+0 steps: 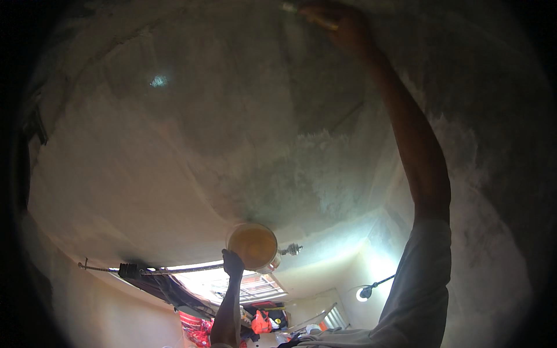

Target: The person paints a ceiling using a small brush and a container of paint. They repeatedly dip the brush into the container and apply paint to the ceiling surface in a systematic manner.

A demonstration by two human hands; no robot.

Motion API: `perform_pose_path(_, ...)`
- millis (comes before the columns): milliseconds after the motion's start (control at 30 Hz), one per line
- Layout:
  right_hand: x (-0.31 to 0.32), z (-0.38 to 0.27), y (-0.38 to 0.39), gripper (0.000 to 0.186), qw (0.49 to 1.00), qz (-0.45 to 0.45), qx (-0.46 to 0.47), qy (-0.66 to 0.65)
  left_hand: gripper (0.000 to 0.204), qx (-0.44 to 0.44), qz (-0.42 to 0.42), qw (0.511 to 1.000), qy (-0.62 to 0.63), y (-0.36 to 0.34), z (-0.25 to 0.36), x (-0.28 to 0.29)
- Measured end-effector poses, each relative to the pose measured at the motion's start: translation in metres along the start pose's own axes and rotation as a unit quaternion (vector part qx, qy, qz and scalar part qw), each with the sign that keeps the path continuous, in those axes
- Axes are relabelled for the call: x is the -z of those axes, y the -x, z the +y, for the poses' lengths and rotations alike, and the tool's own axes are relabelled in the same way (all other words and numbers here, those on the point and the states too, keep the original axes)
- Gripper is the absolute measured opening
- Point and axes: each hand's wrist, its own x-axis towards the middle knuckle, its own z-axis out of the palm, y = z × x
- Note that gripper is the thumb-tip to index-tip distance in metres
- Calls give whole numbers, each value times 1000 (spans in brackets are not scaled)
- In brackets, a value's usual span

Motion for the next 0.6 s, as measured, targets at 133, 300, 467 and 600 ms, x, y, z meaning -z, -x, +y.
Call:
perform_pose_path(133, -16, -33, 57, 26, 994, -41, 31, 100, 24, 40, -24, 999, 3, 4, 15, 13)
perform_pose_path(300, -16, -68, 101, 26, 989, -132, -69, 10, 24, 15, -26, 1000, 4, 6, 12, 13)
perform_pose_path(467, 0, -50, 58, 20, 968, -222, -101, -54, 24, 35, -12, 999, -4, 6, 8, 16)
perform_pose_path(600, 14, 2, 3, 22, 967, -178, -157, -91, 25, 22, -16, 1000, 4, 3, 9, 8)
